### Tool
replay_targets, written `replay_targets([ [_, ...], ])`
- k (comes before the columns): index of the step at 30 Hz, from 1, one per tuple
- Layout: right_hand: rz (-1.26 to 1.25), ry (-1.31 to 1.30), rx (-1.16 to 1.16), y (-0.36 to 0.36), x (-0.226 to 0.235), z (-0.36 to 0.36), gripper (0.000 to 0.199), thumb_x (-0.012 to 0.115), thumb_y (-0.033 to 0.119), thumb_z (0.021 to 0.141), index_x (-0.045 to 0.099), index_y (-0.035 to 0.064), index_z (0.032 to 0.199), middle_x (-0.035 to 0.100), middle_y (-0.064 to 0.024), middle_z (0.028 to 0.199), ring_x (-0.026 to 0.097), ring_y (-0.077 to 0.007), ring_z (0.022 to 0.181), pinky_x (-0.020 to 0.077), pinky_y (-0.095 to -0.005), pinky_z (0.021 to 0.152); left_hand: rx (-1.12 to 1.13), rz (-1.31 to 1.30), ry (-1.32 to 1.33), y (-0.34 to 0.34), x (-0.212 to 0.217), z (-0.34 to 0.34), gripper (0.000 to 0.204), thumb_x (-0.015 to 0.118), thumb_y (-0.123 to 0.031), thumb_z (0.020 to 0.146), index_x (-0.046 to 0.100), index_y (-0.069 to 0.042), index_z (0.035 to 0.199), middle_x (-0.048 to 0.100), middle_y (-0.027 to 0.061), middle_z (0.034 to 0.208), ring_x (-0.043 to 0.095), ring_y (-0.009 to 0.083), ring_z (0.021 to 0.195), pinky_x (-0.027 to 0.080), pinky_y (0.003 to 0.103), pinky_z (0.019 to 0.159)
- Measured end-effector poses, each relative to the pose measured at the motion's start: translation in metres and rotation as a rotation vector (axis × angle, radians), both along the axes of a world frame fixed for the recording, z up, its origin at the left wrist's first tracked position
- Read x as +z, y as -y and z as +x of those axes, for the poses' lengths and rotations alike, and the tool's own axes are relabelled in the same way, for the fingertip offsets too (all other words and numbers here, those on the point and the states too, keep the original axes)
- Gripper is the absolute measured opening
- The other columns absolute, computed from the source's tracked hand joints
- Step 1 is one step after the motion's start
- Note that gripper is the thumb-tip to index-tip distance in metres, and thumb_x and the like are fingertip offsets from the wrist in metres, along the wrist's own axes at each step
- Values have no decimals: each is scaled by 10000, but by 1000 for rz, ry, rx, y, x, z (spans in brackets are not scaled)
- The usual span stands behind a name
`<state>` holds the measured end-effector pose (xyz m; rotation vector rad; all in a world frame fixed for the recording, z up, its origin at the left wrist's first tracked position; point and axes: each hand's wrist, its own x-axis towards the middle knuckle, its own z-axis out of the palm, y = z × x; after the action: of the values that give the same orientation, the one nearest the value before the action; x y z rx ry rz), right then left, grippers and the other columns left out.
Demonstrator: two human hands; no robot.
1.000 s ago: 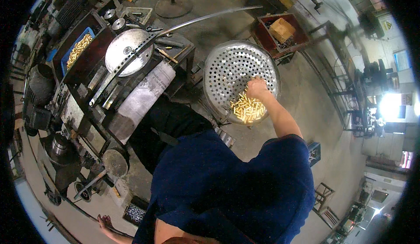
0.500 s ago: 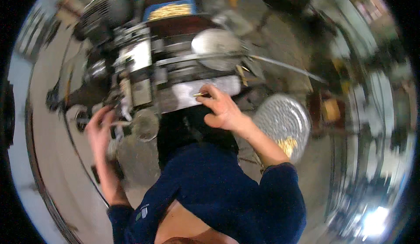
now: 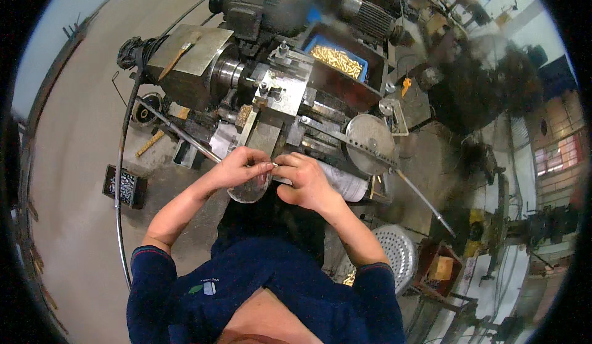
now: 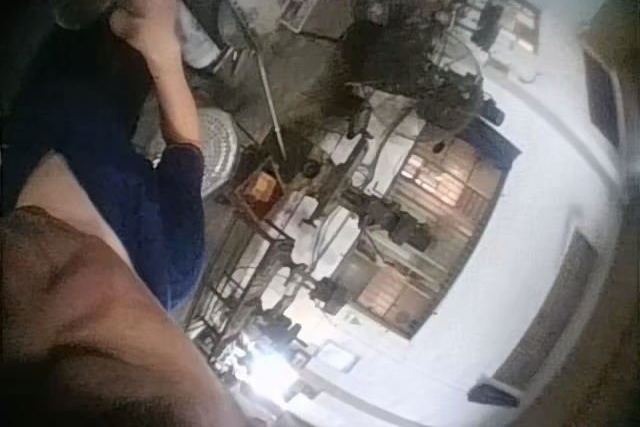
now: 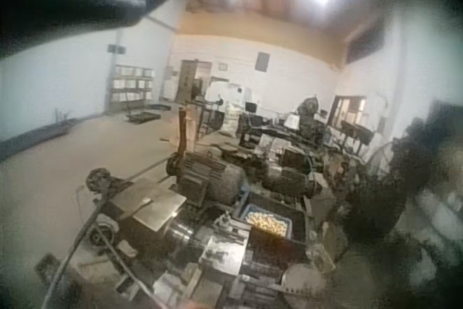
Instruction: The person operates a metalworking machine, repeatedly inserting small brass components into the machine and using a long metal rod to push them through. The person collects the processed components in a perforated metal tray.
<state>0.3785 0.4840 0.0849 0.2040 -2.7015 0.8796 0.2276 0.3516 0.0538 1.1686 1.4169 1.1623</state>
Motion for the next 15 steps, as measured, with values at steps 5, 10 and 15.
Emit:
replay_targets([
  [5,58,27,141,-9,15,-33,293,608,128,544,634,52,826,604,-102,870,564,-284,769,472,-368,656,-28,32,-39,20,8,-25,217,539,-186,875,591,21,838,608,44,698,581,110,668,461,258,627],
  [10,320,-22,14,-36,34,-106,286,580,216,537,640,78,780,598,-89,821,542,-301,821,471,-397,697,489,-106,-767,109,55,-92,228,582,-142,795,576,9,966,623,153,818,622,243,752,484,336,667],
  [15,684,256,-230,-64,8,-194,284,571,181,541,695,103,784,634,-119,757,556,-311,833,474,-370,740,720,-681,-1395,244,33,-131,248,571,-198,792,558,-42,985,584,180,715,571,359,715,443,438,630],
])
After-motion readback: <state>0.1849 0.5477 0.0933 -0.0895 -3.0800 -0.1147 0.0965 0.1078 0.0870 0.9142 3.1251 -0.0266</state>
